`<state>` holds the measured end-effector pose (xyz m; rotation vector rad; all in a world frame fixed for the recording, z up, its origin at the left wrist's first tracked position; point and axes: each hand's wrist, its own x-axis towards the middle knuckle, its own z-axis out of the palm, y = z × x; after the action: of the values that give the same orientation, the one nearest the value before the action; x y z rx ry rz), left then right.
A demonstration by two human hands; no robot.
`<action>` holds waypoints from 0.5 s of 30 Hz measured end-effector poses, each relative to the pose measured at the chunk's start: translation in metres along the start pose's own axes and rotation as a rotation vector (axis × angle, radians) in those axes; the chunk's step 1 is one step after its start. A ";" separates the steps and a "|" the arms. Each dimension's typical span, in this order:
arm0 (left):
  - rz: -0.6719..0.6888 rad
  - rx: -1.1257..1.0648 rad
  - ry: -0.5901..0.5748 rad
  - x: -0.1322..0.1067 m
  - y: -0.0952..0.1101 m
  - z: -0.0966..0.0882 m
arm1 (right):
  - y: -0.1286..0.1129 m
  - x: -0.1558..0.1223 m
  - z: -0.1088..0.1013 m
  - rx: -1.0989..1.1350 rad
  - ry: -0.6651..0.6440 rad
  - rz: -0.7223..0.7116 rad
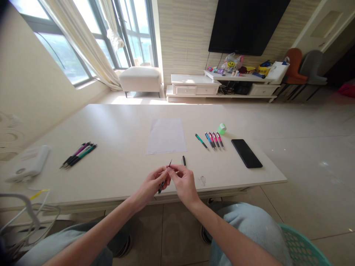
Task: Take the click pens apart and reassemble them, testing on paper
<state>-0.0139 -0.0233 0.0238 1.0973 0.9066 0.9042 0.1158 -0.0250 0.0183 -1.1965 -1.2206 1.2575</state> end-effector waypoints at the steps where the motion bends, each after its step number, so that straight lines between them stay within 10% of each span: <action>1: 0.000 0.004 -0.004 0.000 -0.001 0.001 | -0.002 0.003 -0.002 0.011 0.006 0.009; 8: -0.007 0.012 0.138 0.003 0.001 -0.009 | -0.023 0.049 -0.046 -0.180 0.249 -0.213; 15: 0.020 -0.086 0.290 0.007 -0.003 -0.023 | 0.012 0.057 -0.023 -1.033 -0.022 -0.167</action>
<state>-0.0318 -0.0097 0.0149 0.9162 1.0843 1.1287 0.1362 0.0329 0.0047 -1.7221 -2.0361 0.4617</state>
